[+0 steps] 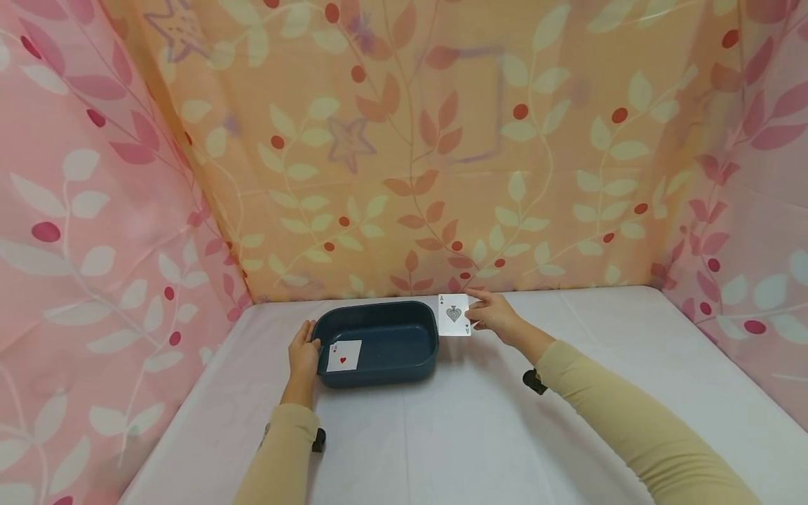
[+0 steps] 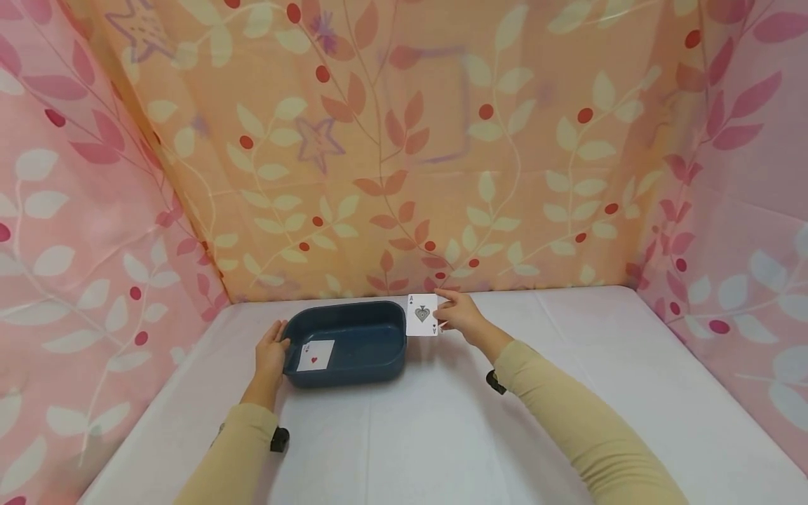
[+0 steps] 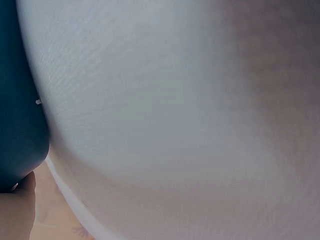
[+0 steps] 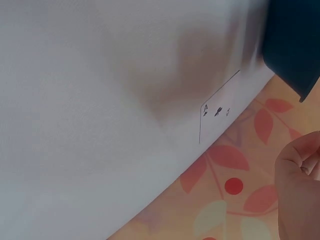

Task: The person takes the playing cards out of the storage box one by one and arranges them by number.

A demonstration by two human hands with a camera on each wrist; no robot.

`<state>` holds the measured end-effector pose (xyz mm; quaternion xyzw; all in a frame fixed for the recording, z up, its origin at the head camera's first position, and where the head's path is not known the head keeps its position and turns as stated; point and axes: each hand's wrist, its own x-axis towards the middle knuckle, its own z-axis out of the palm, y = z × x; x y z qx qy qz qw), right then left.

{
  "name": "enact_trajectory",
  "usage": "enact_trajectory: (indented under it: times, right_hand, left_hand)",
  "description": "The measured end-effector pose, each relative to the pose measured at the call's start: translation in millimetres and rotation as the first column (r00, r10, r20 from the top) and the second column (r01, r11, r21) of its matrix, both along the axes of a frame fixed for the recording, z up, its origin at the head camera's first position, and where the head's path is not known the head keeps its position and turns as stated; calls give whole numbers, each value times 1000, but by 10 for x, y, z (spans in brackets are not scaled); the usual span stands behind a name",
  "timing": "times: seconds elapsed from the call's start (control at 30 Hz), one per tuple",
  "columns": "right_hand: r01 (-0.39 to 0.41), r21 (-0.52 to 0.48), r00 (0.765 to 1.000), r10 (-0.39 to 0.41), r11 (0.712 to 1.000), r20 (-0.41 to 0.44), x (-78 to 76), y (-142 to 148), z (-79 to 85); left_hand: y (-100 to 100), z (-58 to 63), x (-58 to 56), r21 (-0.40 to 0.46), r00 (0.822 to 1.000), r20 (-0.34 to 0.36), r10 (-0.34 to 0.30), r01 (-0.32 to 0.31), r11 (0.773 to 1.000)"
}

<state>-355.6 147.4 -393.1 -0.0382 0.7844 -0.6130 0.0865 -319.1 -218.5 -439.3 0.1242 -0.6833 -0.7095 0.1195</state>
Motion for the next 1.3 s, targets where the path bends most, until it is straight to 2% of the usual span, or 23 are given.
enact_trajectory:
  times: [0.57,0.9,1.3]
  right_hand:
    - [43,-18,999,-44,999,-8,-24,249,-26]
    - [101,55,995,-101,993,11,-47,362,-52]
    - [172,79,984,-174,982,31,-77,501,-115]
  left_hand:
    - [0,7,-8,-1,1000,22,5,-5,1000]
    - [6,0,-13,0,1000,13,2,-2,1000]
    - [15,4,-5,6,1000,3,-1,1,1000]
